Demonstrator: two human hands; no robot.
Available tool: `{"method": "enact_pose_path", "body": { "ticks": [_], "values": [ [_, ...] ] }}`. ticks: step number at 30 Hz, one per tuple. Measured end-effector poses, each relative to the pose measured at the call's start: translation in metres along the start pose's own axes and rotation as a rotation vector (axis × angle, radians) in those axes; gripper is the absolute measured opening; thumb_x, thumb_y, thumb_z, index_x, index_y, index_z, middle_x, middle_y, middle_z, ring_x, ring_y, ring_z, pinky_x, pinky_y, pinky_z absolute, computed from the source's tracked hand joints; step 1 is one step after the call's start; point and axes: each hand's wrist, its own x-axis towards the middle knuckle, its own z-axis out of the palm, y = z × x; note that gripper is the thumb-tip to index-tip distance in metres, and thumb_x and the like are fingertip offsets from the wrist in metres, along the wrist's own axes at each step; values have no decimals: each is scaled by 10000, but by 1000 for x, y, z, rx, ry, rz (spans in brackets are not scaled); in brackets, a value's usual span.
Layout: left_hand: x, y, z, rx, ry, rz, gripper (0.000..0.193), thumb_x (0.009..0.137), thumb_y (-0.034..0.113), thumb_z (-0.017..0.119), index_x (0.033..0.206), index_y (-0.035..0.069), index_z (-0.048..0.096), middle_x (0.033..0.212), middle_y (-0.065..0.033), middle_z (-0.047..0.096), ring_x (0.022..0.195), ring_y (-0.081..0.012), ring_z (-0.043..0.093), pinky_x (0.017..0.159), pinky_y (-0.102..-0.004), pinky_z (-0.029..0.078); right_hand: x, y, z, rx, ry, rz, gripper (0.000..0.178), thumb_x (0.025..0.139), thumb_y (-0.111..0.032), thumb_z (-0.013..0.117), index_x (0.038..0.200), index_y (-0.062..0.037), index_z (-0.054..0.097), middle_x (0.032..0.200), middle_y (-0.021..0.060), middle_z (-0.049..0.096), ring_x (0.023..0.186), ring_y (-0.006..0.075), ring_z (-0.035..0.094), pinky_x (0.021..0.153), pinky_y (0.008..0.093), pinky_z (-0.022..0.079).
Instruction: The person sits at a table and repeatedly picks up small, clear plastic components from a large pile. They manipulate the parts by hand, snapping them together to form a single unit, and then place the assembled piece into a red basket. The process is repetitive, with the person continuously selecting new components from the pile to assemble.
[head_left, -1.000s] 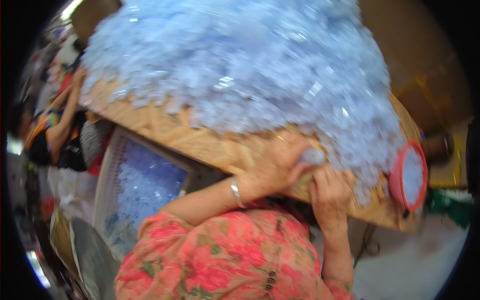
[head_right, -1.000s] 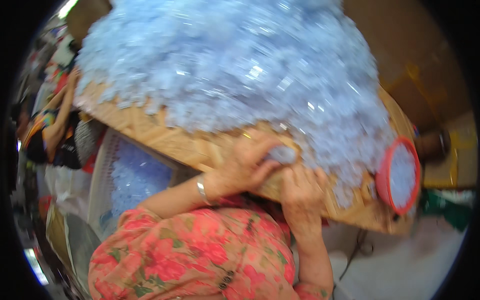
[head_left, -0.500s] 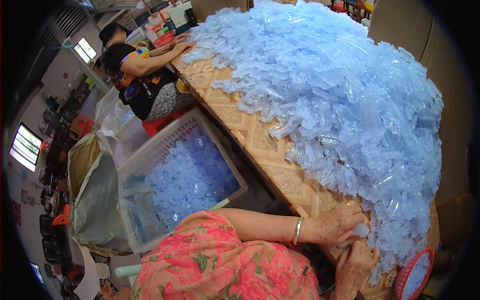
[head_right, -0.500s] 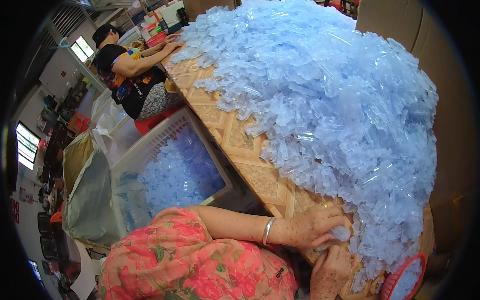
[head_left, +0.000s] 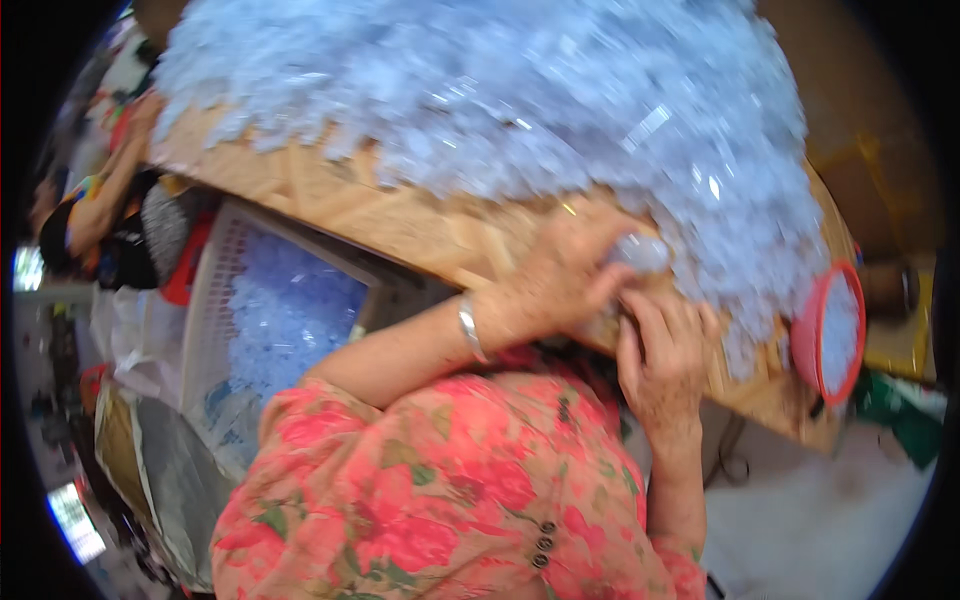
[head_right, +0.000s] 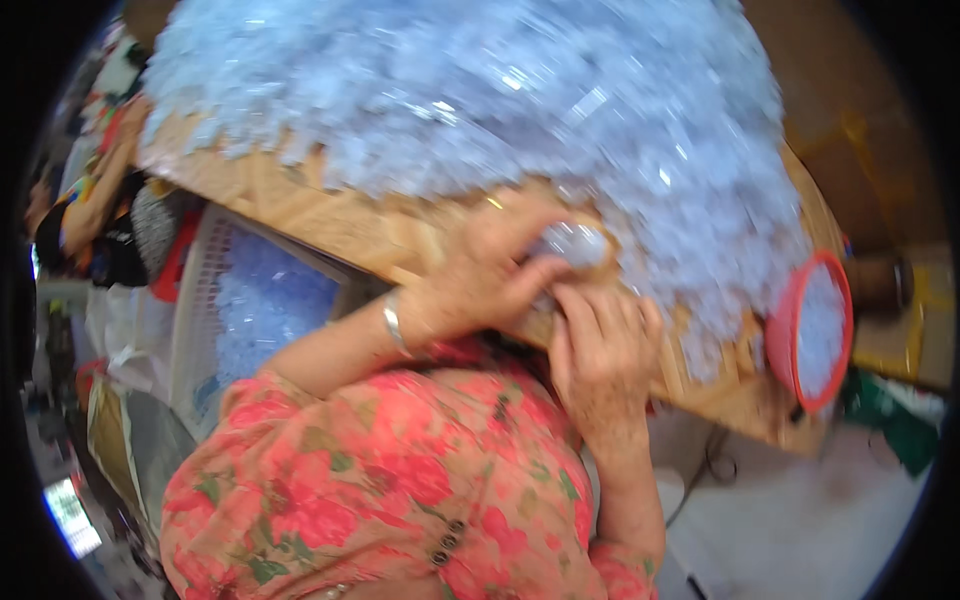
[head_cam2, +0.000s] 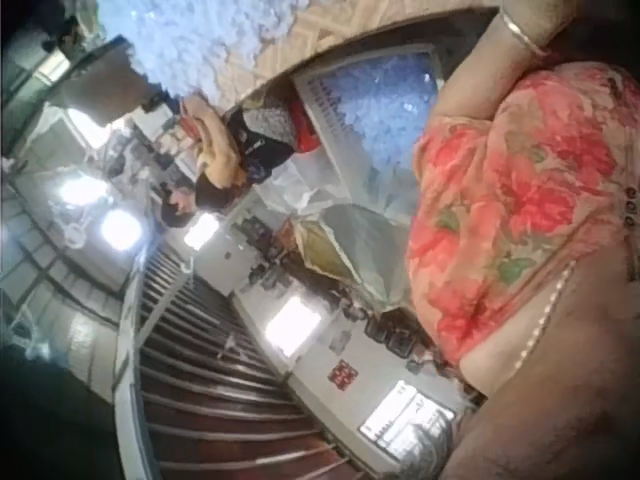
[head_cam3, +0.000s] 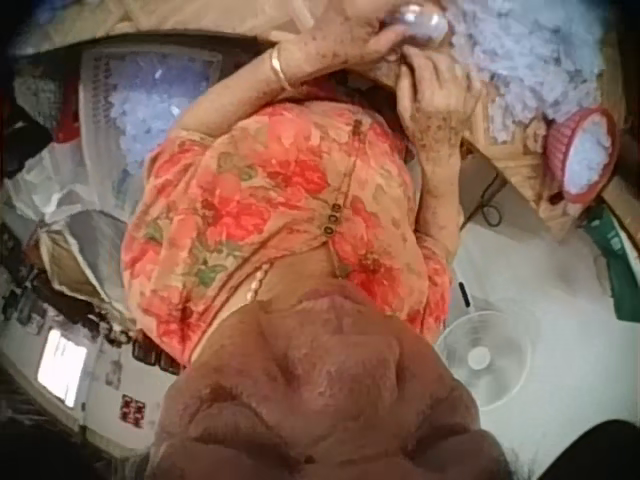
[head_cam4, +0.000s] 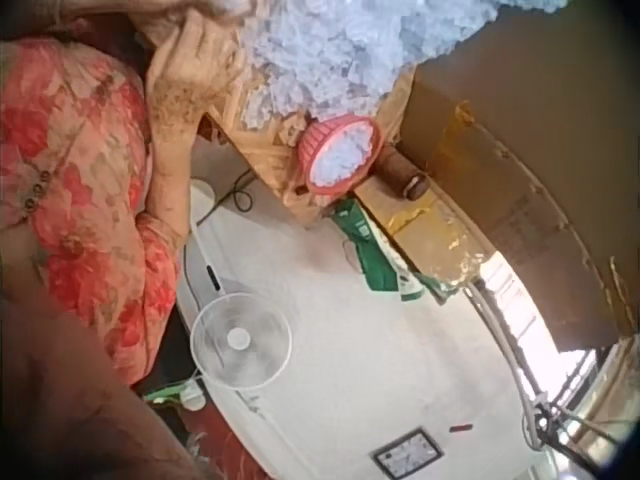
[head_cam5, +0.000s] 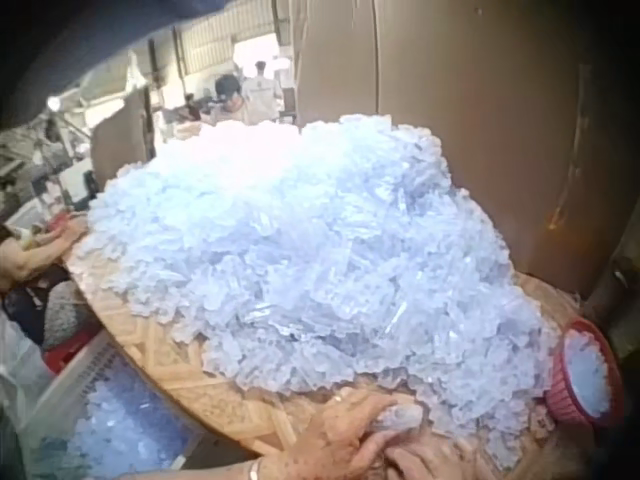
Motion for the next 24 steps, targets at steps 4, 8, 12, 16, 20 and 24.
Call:
{"method": "enact_pose_path", "body": {
  "ticks": [4, 8, 12, 16, 20, 24],
  "values": [
    [5, -7, 12, -2, 4, 47, 383, 694, 43, 739, 1060, 42, 626, 1000, -182, 605, 984, -395, 570, 868, -479, 474, -8, -2, 15, 0, -19, 73, 341, 835, -149, 703, 1144, -14, 652, 1024, 129, 631, 1009, 312, 584, 1005, 492, 364],
    [-3, -7, 1, -21, -4, 15, 402, 729, 59, 731, 1110, 50, 603, 1002, -169, 575, 972, -393, 545, 847, -466, 466, 1, -12, 11, 68, -27, 37, 296, 833, -97, 690, 1111, -7, 645, 1060, 133, 638, 1007, 312, 596, 1015, 492, 355],
    [-4, -2, 3, 23, -27, 26, 445, 731, 84, 753, 1138, 44, 578, 1050, -163, 566, 1008, -398, 540, 851, -476, 461, 2, 5, -9, 43, 66, 25, 283, 800, -11, 686, 1081, -6, 652, 1002, 124, 657, 931, 297, 621, 952, 442, 417],
    [-4, -6, 7, 26, -73, 28, 446, 725, 94, 764, 1121, 37, 568, 1068, -155, 554, 1027, -389, 532, 858, -477, 447, 2, 29, -13, -55, 56, 130, 269, 791, 17, 658, 1060, 8, 656, 935, 118, 650, 857, 288, 600, 944, 426, 424],
    [-3, -7, 7, 26, -103, 98, 449, 706, 99, 768, 1098, 31, 562, 1038, -141, 535, 991, -376, 530, 818, -475, 441, 8, 35, -10, -69, 39, 103, 270, 800, 31, 640, 1070, 27, 647, 936, 130, 631, 866, 300, 598, 927, 421, 438],
    [-6, -11, 14, -1, -106, 66, 453, 702, 94, 769, 1097, 33, 556, 1046, -139, 537, 1001, -372, 527, 826, -475, 442, 13, 33, -13, -52, 71, 74, 308, 833, -120, 707, 1140, -88, 704, 802, 90, 631, 762, 295, 604, 790, 437, 456]
  ]
}}
